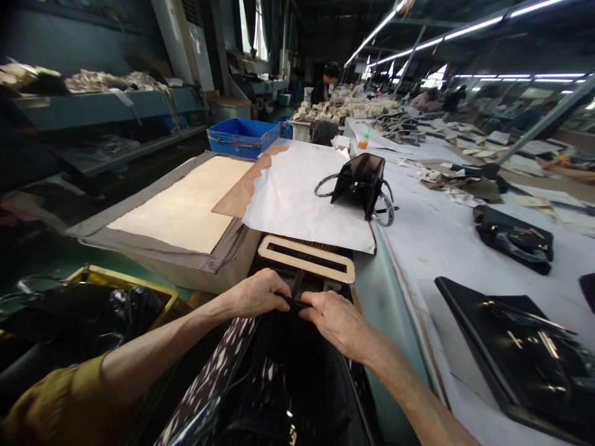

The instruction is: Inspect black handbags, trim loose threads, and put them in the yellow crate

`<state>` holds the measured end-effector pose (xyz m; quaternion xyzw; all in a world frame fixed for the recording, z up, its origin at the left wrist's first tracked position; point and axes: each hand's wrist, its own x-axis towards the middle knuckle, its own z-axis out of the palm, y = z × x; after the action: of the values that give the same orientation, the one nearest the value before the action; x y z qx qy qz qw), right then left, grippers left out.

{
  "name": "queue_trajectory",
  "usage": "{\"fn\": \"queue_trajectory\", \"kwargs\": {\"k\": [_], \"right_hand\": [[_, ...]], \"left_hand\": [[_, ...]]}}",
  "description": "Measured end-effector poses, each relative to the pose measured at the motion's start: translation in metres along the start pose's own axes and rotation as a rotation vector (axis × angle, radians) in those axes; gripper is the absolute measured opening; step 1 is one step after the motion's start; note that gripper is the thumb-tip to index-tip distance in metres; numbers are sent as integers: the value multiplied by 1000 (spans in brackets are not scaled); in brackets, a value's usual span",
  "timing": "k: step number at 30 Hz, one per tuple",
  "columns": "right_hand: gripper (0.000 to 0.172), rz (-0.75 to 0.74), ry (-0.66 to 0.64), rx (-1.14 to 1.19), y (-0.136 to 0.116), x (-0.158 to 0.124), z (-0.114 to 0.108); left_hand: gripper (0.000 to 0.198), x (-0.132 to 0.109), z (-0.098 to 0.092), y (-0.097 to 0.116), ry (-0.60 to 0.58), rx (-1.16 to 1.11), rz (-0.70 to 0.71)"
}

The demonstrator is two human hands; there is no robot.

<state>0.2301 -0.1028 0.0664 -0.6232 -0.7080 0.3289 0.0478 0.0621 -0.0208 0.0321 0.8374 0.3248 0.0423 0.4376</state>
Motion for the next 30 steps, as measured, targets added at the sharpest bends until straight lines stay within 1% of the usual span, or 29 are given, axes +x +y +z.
{"fn": "queue_trajectory", "kwargs": {"k": [3,6,9,11,14,16,19,21,22,24,25,26,28,30], "right_hand": [[15,76,48,-118,-4,0,5],[15,63,73,-162,-7,4,11],[18,30,74,-176,-11,11,17],[19,24,82,-215,-12,15,20],[21,35,86,-272,-11,23,19],[20,60,72,-275,-6,27,17],[18,91,61,-253,7,35,12],[19,113,68,-252,16,39,11],[19,126,71,-254,20,42,12],[19,142,73,-259,24,47,14],[19,142,71,-259,24,49,16],[19,138,71,-259,23,52,18],[17,122,72,-257,19,56,18],[14,99,72,-253,14,58,14]], "left_hand": [[13,-1,0,8,9,-2,0],[12,-3,0,12,23,-9,32],[14,-2,2,6,35,-21,43],[14,1,3,1,22,-45,37],[16,3,1,-3,-3,-100,-17],[23,-4,-5,-2,32,-177,-61],[44,-33,-8,0,132,-361,-68],[59,-57,-1,-1,170,-418,-85],[67,-68,5,-3,195,-371,-104],[82,-83,22,-8,277,-249,-200],[83,-87,31,-10,311,-201,-238],[81,-88,39,-12,338,-164,-267],[71,-86,50,-13,348,-125,-299],[55,-81,51,-13,312,-122,-288]]}}
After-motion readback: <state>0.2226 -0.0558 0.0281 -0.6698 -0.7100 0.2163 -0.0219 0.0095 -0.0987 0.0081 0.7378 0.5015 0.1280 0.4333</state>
